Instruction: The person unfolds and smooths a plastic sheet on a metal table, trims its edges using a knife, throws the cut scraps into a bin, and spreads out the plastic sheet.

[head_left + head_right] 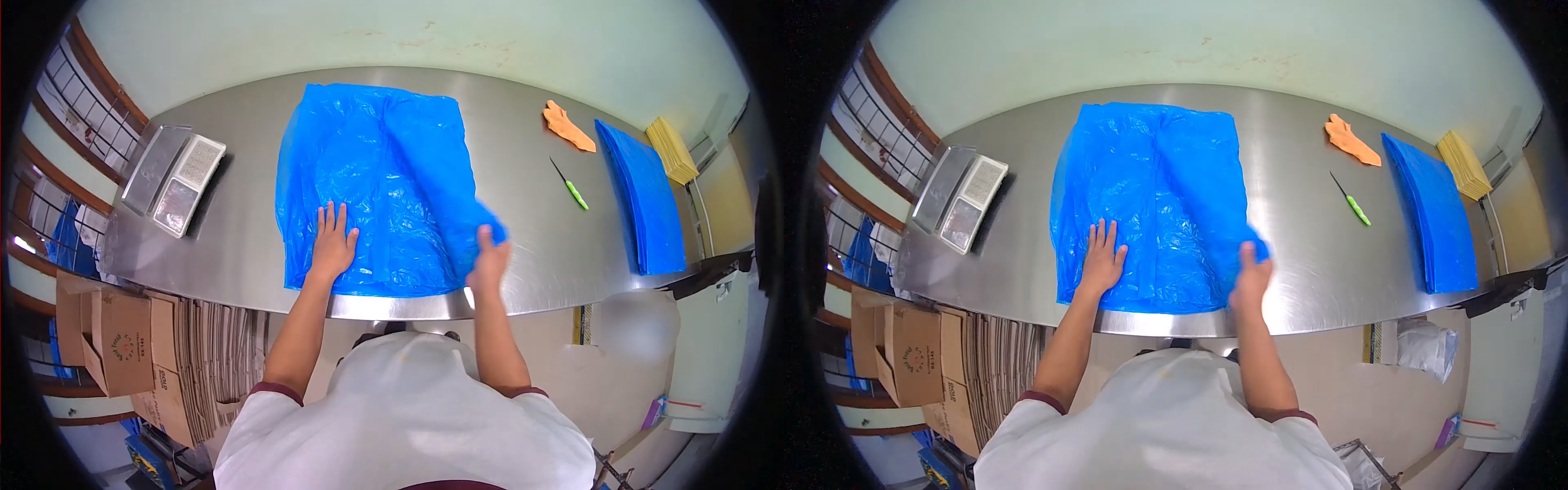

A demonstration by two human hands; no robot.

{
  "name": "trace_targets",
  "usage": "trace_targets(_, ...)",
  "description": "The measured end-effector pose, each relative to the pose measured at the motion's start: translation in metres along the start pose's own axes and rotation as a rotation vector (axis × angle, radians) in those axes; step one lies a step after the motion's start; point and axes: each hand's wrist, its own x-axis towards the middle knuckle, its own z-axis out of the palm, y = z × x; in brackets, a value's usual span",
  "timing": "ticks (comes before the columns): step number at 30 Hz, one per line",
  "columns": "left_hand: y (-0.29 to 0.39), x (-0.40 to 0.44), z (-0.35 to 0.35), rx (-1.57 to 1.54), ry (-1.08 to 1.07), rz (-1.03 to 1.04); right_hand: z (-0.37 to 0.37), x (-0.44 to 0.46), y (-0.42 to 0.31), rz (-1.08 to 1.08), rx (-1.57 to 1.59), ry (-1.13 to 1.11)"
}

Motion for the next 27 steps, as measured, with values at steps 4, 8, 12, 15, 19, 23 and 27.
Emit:
trace_targets(4,0.004,-0.001,-0.002,-0.011,-0.004,-0.023,-0.078,0.04,-0.03,-0.117,0.299,0.179)
trace_targets(8,0.009,-0.001,-0.006,-0.043,-0.002,-0.042,-0.162,0.066,-0.008,-0.141,0.27,0.362)
trace_targets(12,0.007,-0.002,-0.003,-0.032,0.005,-0.039,-0.165,0.04,-0.009,-0.537,-0.375,0.567)
trace_targets(15,0.006,0.0,-0.003,-0.034,0.016,-0.016,-0.081,-0.014,-0.018,-0.685,-0.614,0.058)
trace_targets(19,-0.003,0.002,0.003,-0.039,0.058,0.053,0.047,-0.081,0.028,-0.839,-1.032,-0.582)
trace_targets(23,-0.007,0.001,0.008,-0.06,0.113,0.072,0.08,-0.065,0.074,-0.891,-1.158,-0.561)
trace_targets(27,-0.003,0.0,0.007,-0.082,0.11,0.04,0.053,-0.025,0.05,-0.546,-0.634,-0.413)
